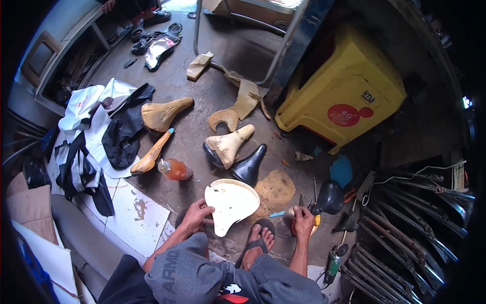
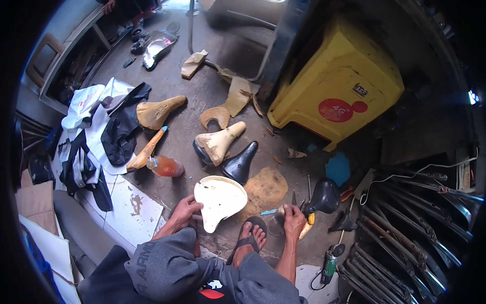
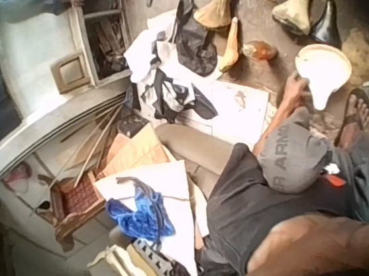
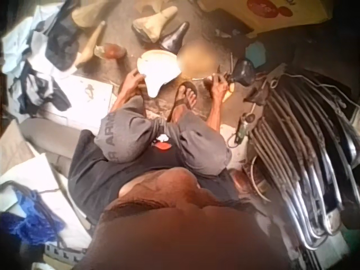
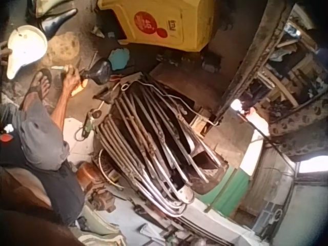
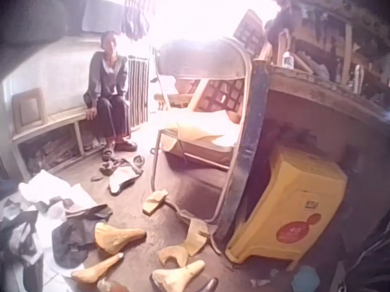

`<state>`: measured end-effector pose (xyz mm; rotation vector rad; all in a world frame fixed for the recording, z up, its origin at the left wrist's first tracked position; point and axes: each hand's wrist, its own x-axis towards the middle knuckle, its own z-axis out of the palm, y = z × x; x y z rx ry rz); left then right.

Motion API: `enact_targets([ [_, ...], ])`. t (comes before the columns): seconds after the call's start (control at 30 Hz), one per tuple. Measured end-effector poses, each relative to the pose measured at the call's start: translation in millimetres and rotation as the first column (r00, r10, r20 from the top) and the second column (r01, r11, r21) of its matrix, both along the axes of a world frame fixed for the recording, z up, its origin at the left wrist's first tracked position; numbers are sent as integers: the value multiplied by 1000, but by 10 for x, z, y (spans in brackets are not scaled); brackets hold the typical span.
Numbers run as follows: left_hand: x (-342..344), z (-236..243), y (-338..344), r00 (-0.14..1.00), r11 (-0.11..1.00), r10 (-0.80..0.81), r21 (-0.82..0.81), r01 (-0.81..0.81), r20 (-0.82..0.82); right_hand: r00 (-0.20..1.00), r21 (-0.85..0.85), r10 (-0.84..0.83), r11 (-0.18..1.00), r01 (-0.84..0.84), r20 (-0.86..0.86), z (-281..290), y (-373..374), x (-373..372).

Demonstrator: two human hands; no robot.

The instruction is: The person applies adhesive to the underside and edges of multiple bicycle seat frames and foam pads using a small applicator. The person then presses the foam onto the seat frames, ensuring a secure bond across several seats.

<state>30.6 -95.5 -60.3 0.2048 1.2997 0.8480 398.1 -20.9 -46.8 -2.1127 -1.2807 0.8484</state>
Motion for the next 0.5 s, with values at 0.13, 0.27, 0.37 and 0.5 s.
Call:
enact_targets([
  [0.13, 78, -41, -5, 1000, 1000, 22, 3, -22, -14, 928, -196, -73, 969, 154, 366, -25, -226, 250],
  [0.27, 308, 93, 154, 1000, 999, -10, 43, 9, 19, 918, -46, -39, 997, 62, 394, -187, -486, 661],
  [0.37, 378, 59, 256, 998, 997, -64, 52, 64, 4, 970, -140, -181, 969, 204, 165, -100, -535, 746],
  [0.5, 453, 6, 429, 979, 976, -205, 73, 205, -15, 945, -49, -189, 977, 209, 269, -47, -459, 836],
])
